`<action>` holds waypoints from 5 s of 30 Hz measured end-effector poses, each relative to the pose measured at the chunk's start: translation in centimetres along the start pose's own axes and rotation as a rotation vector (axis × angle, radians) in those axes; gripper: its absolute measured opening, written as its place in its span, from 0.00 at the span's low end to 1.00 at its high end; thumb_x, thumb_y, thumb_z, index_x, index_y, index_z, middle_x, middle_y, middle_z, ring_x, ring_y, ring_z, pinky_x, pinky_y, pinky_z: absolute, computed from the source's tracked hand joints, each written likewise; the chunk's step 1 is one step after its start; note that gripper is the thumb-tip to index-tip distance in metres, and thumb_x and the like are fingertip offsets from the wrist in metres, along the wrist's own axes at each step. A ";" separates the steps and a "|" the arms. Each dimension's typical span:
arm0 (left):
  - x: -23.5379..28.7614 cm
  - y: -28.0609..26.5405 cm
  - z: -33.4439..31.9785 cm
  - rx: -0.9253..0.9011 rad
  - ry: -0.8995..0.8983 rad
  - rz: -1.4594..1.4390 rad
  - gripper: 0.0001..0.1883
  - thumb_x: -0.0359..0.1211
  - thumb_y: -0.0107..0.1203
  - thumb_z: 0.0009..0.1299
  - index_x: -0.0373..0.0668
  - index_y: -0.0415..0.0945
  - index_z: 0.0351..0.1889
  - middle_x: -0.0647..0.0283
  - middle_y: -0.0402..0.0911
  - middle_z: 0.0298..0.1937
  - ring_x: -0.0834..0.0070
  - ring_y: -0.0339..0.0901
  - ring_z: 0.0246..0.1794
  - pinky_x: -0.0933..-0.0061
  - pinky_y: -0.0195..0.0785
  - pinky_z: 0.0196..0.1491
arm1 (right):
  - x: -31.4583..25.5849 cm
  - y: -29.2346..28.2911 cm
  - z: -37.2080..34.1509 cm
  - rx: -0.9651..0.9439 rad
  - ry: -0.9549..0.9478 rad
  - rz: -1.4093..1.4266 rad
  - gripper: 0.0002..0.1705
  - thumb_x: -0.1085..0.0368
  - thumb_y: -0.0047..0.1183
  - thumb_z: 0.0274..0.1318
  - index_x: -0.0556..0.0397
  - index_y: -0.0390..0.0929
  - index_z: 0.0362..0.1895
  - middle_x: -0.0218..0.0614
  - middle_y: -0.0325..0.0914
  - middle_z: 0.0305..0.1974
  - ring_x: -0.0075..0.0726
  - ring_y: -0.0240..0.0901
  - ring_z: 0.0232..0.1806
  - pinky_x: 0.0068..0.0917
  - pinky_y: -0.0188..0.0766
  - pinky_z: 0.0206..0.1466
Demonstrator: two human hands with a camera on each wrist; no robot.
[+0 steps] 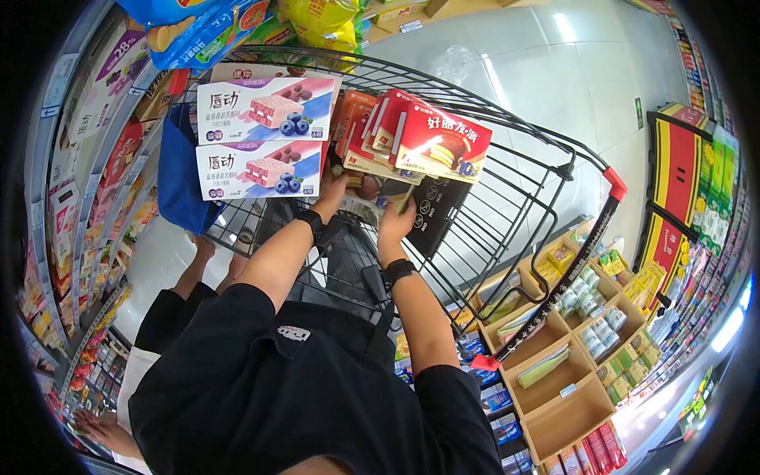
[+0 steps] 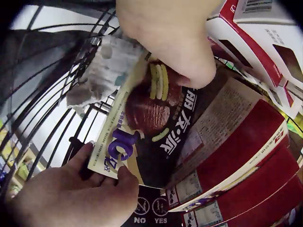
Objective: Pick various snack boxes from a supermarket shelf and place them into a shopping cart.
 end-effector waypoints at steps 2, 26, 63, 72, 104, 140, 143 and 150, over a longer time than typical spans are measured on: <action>-0.6 0.0 0.1 -0.017 -0.019 0.034 0.32 0.44 0.51 0.55 0.39 0.60 0.56 0.47 0.66 0.56 0.55 0.63 0.57 0.64 0.55 0.57 | -0.5 -0.4 -0.5 0.040 -0.031 0.032 0.28 0.65 0.53 0.44 0.59 0.64 0.53 0.51 0.67 0.50 0.48 0.65 0.52 0.34 0.61 0.53; -2.1 -2.3 -3.6 -0.556 -0.390 0.272 0.25 0.45 0.47 0.57 0.35 0.72 0.45 0.57 0.76 0.45 0.66 0.70 0.46 0.71 0.60 0.49 | 10.4 9.8 -3.9 -1.209 -0.325 -0.884 0.27 0.55 0.46 0.44 0.59 0.72 0.47 0.58 0.70 0.47 0.57 0.66 0.51 0.38 0.62 0.54; 11.5 -23.6 -16.6 -0.386 0.305 0.110 0.25 0.27 0.55 0.52 0.45 0.68 0.50 0.69 0.68 0.23 0.82 0.62 0.20 0.79 0.56 0.22 | -26.0 -6.0 -23.0 -0.663 -0.859 -0.350 0.22 0.51 0.48 0.51 0.61 0.76 0.27 0.54 0.73 0.21 0.53 0.73 0.25 0.40 0.65 0.30; 11.7 -23.5 -21.3 -0.591 0.197 -0.221 0.24 0.25 0.48 0.55 0.45 0.70 0.53 0.69 0.73 0.26 0.82 0.68 0.24 0.78 0.62 0.27 | -20.3 -10.6 -25.6 -0.911 -0.300 0.208 0.17 0.57 0.42 0.61 0.57 0.77 0.32 0.26 0.75 0.26 0.16 0.67 0.27 0.19 0.64 0.31; 20.3 16.0 -30.5 -0.596 0.572 0.198 0.34 0.40 0.58 0.54 0.34 0.62 0.58 0.45 0.66 0.57 0.59 0.63 0.59 0.67 0.55 0.59 | -8.0 -41.1 1.5 -0.156 -0.479 -0.243 0.26 0.52 0.38 0.56 0.51 0.62 0.57 0.54 0.72 0.46 0.56 0.68 0.50 0.40 0.62 0.53; 10.6 -20.2 -29.2 0.082 0.525 -0.054 0.15 0.34 0.50 0.62 0.42 0.72 0.46 0.59 0.78 0.34 0.70 0.75 0.34 0.71 0.68 0.39 | -23.8 -12.0 -31.6 -0.806 -1.473 -0.398 0.27 0.61 0.53 0.42 0.53 0.66 0.50 0.50 0.70 0.41 0.56 0.64 0.45 0.45 0.61 0.47; 6.9 -26.6 -27.9 0.192 0.488 -0.094 0.14 0.35 0.50 0.61 0.42 0.73 0.44 0.60 0.78 0.32 0.68 0.76 0.33 0.70 0.68 0.37 | -22.8 -7.2 -38.1 -0.856 -1.715 -0.643 0.25 0.59 0.51 0.44 0.56 0.67 0.49 0.50 0.72 0.40 0.55 0.67 0.44 0.43 0.62 0.50; 0.7 -36.7 -28.6 0.375 0.411 -0.204 0.14 0.37 0.50 0.60 0.42 0.74 0.41 0.61 0.78 0.28 0.68 0.75 0.28 0.69 0.67 0.34 | -18.9 2.6 -47.0 -1.373 -1.758 -0.909 0.28 0.55 0.52 0.46 0.56 0.68 0.50 0.51 0.71 0.47 0.55 0.66 0.50 0.40 0.61 0.54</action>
Point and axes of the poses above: each hand's wrist, its own z-axis towards the middle knuckle, its own y-axis out of the palm, x = y × z, the point moved 9 cm from there along z, towards the middle knuckle
